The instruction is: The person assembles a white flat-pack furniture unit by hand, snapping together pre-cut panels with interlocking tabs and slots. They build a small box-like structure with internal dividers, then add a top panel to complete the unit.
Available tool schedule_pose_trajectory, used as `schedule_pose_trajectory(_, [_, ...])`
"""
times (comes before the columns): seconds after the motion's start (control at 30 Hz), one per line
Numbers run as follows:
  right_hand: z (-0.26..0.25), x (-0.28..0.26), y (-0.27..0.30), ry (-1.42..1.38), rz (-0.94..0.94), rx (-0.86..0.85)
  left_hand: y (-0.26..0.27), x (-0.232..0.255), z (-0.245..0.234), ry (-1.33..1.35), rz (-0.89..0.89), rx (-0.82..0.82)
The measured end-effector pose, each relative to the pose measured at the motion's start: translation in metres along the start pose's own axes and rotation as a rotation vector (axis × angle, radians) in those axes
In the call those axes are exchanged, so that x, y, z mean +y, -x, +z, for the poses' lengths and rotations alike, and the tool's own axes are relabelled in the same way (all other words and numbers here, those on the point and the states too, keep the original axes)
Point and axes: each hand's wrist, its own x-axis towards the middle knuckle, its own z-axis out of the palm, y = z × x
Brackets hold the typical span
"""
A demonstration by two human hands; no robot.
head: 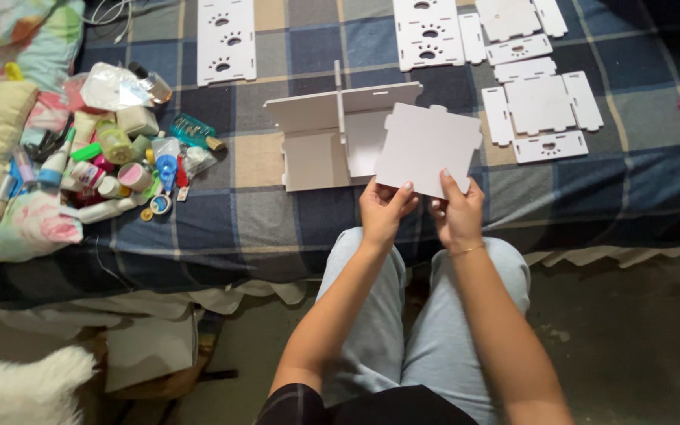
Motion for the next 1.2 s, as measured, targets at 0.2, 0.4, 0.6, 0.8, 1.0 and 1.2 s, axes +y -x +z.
schedule_pose_trajectory(0.2, [0.018, 0.008, -0.040, -0.019, -0.026, 0.087, -0.010, 0.013, -0.035, -0.394, 0.216, 0.227])
schedule_pose_trajectory(0.4, [0.057, 0.015, -0.039, 0.080, -0.025, 0.074, -0.031, 0.049, -0.067, -0.529, 0.493, 0.205])
schedule_pose_trajectory(0.6, [0.061, 0.022, -0.021, 0.166, -0.139, 0.058, -0.035, 0.048, -0.065, -0.498, 0.455, 0.030])
schedule_pose_trajectory(0.8, [0.056, 0.030, -0.021, 0.082, -0.123, 0.039, -0.030, 0.050, -0.060, -0.491, 0.440, 0.044])
schedule_pose_trajectory(1.0, [0.052, 0.035, -0.028, 0.032, -0.027, 0.084, -0.028, 0.053, -0.060, -0.594, 0.436, 0.073])
schedule_pose_trajectory(1.2, [0.055, 0.040, -0.032, -0.029, -0.009, 0.096, -0.029, 0.049, -0.068, -0.553, 0.437, 0.049])
